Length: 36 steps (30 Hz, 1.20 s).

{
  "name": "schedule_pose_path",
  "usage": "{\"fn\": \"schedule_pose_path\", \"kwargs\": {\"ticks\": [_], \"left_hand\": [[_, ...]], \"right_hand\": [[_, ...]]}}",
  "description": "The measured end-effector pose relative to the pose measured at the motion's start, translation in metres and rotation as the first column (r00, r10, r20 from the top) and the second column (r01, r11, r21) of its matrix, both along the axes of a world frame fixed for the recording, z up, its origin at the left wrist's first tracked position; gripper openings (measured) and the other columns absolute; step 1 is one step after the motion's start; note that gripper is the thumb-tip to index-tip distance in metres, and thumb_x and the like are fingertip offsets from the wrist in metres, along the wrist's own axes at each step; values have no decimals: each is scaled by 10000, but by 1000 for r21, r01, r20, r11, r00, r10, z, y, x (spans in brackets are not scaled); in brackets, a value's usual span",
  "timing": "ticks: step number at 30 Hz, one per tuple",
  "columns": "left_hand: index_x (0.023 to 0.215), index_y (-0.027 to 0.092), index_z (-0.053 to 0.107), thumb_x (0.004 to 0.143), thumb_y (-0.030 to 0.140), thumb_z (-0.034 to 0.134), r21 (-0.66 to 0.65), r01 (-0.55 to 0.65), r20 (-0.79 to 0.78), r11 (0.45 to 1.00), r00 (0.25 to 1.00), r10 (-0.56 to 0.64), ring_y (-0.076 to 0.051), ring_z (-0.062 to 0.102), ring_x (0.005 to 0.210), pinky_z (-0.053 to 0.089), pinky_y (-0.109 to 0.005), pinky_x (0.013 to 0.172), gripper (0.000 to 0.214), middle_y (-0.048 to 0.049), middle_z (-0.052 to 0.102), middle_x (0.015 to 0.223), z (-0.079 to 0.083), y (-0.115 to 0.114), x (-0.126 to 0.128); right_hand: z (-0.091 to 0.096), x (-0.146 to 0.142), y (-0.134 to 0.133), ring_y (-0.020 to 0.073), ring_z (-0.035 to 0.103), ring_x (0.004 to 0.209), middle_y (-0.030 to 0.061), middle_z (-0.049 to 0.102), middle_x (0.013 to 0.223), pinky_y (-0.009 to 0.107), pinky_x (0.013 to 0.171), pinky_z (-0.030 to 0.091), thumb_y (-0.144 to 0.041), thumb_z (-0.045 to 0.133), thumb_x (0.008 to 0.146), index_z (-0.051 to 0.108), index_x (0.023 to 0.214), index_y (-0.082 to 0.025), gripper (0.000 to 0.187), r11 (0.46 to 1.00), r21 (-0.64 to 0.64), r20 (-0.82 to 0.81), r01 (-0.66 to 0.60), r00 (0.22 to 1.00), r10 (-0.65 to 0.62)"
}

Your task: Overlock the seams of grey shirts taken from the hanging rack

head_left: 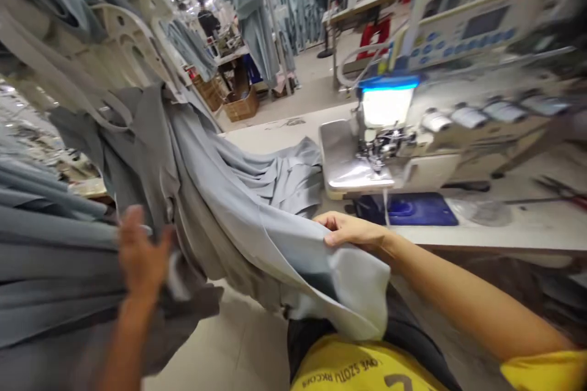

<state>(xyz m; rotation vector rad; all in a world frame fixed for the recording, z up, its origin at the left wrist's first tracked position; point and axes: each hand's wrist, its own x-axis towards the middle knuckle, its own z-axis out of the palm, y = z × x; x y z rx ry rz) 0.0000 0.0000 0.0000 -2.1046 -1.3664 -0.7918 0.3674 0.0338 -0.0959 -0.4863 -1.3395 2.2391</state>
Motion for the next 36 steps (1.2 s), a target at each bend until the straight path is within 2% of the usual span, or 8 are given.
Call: {"fn": "schedule_pose_path", "kwargs": {"ticks": [4, 10, 14, 17, 24, 29, 33, 36], "left_hand": [[1299, 210, 436, 897, 501, 413, -177, 425, -174, 888, 875, -453, -273, 493, 1176, 354, -441, 1009, 497, -127, 545, 1252, -39, 48, 126], [742, 178, 557, 957, 393, 343, -424, 522, -4, 740, 816, -578, -126, 544, 667, 365, -248, 607, 372, -7, 580, 692, -17, 76, 255], [850, 189, 557, 941, 341, 405, -425, 452, -18, 784, 862, -507, -154, 572, 776, 370, -253, 656, 233, -29, 616, 809, -11, 92, 285], [902, 208, 556, 948, 346, 358, -478, 307, -69, 823, 921, -384, -172, 601, 756, 356, -259, 616, 246, -36, 640, 804, -18, 106, 294], [953, 229, 577, 937, 383, 348, -453, 61, -144, 890, 980, -140, -224, 643, 747, 337, -274, 586, 276, -59, 676, 814, -21, 133, 292], [954, 196, 588, 941, 341, 380, -494, 215, -110, 843, 946, -306, -194, 623, 819, 390, -270, 675, 254, -43, 667, 888, -18, 140, 286], [1046, 139, 574, 917, 252, 450, -408, 461, -1, 788, 863, -506, -198, 547, 1017, 395, -302, 896, 213, -77, 619, 1062, -7, 120, 267], [1120, 155, 535, 921, 258, 455, -352, 601, 145, 717, 792, -593, -163, 540, 1041, 403, -282, 929, 238, -66, 607, 1102, -2, 90, 239]], "right_hand": [[25, 24, -5, 26, 306, 499, -68, 399, 592, 134, 435, 211, -511, 718, 690, 431, 670, -136, 472, 919, 262, 28, 294, 950, -311], [56, 79, -16, 73, 356, 538, -38, 419, 584, 190, 489, 256, -483, 593, 792, 521, 659, -137, 377, 568, 557, 137, 606, 607, -783], [53, 96, -8, 119, 491, 601, 1, 595, 665, 224, 566, 342, -335, 606, 772, 640, 716, -157, 189, 175, 785, 137, 595, 108, -985], [42, 92, 9, 134, 536, 610, 8, 640, 719, 238, 611, 376, -260, 565, 799, 660, 835, -178, 130, 49, 881, 123, 470, -128, -984], [16, 65, 5, 204, 597, 883, 99, 645, 942, 318, 808, 442, -272, 458, 921, 600, 989, -168, 188, -323, 906, -252, 273, -267, -930], [-27, -14, -37, 169, 593, 620, 38, 637, 706, 268, 599, 438, -245, 471, 929, 532, 1195, -207, 276, -19, 974, 117, -227, 568, -814], [-39, -42, -38, 183, 614, 588, 88, 647, 705, 247, 494, 379, -160, 439, 926, 560, 1090, -129, 206, 192, 843, 450, -503, 463, -763], [-32, -27, -35, 183, 619, 602, 98, 656, 733, 250, 489, 367, -124, 440, 907, 594, 919, -118, 155, 197, 830, 470, -522, 464, -751]]}}
